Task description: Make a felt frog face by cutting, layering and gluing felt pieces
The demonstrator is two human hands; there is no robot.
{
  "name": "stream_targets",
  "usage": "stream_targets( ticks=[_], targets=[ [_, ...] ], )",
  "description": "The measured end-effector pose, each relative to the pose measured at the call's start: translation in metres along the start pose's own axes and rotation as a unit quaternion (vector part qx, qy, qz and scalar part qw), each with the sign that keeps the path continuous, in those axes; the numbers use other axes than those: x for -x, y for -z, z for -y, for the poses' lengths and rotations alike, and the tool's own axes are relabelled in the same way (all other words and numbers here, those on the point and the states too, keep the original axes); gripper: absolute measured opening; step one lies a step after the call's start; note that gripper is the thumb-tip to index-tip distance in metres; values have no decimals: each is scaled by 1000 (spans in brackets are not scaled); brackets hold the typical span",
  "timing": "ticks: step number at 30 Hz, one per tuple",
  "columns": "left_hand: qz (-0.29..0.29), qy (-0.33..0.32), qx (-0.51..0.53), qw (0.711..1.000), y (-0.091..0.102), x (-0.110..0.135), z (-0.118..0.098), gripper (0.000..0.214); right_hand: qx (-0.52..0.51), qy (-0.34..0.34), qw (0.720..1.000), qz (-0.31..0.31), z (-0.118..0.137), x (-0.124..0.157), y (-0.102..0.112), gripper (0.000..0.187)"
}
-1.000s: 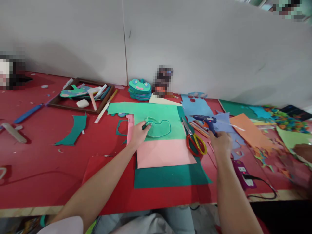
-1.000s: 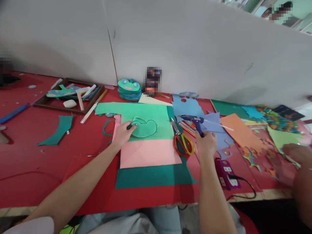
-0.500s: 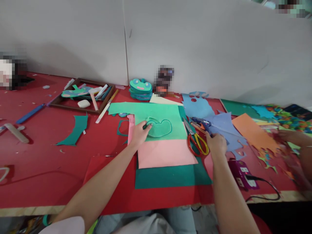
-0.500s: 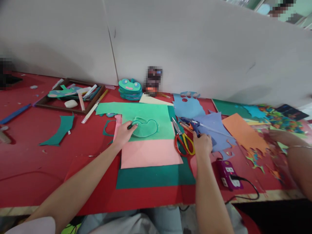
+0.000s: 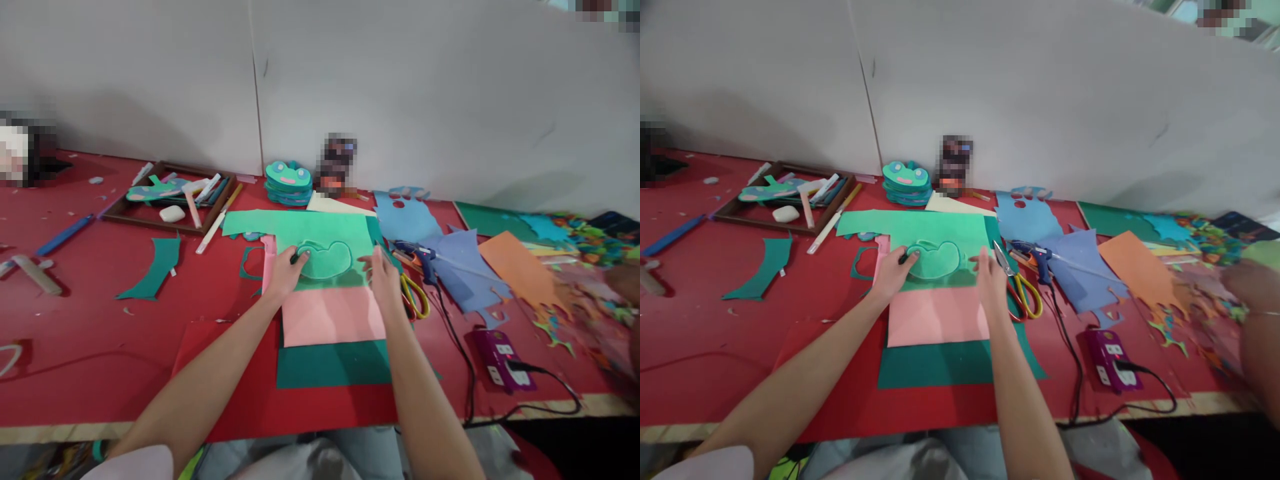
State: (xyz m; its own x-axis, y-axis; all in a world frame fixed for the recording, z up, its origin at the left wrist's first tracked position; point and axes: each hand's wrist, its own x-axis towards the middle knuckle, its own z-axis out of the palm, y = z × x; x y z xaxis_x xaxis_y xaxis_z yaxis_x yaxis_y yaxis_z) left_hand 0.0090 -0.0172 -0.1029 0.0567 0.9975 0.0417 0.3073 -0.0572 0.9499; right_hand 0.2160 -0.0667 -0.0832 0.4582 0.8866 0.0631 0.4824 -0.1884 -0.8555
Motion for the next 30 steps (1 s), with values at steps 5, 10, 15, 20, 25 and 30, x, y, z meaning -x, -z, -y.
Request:
stream_targets(
  ticks=[5, 10, 15, 20, 25, 30],
  targets=[
    [-3, 21, 33, 999, 2, -3, 2, 39, -64, 9, 992, 107, 18, 9, -43, 46],
    [36, 57, 83, 994, 1, -4, 4, 35, -134, 5, 990, 34, 13, 9, -57, 39],
    [51, 70, 116, 990, -1, -4, 6, 39, -186, -30, 981, 42, 9, 9, -56, 42],
    [53, 75, 136, 987, 0, -3, 7, 42, -229, -37, 973, 22, 9, 12, -54, 43],
    [59, 75, 141, 985, 0, -3, 5, 44, -281, -58, 957, 40, 9, 14, -54, 43],
    [31, 51, 171, 984, 4, -4, 3, 39, -377, -93, 921, -39, 2, 10, -50, 35]
  ],
)
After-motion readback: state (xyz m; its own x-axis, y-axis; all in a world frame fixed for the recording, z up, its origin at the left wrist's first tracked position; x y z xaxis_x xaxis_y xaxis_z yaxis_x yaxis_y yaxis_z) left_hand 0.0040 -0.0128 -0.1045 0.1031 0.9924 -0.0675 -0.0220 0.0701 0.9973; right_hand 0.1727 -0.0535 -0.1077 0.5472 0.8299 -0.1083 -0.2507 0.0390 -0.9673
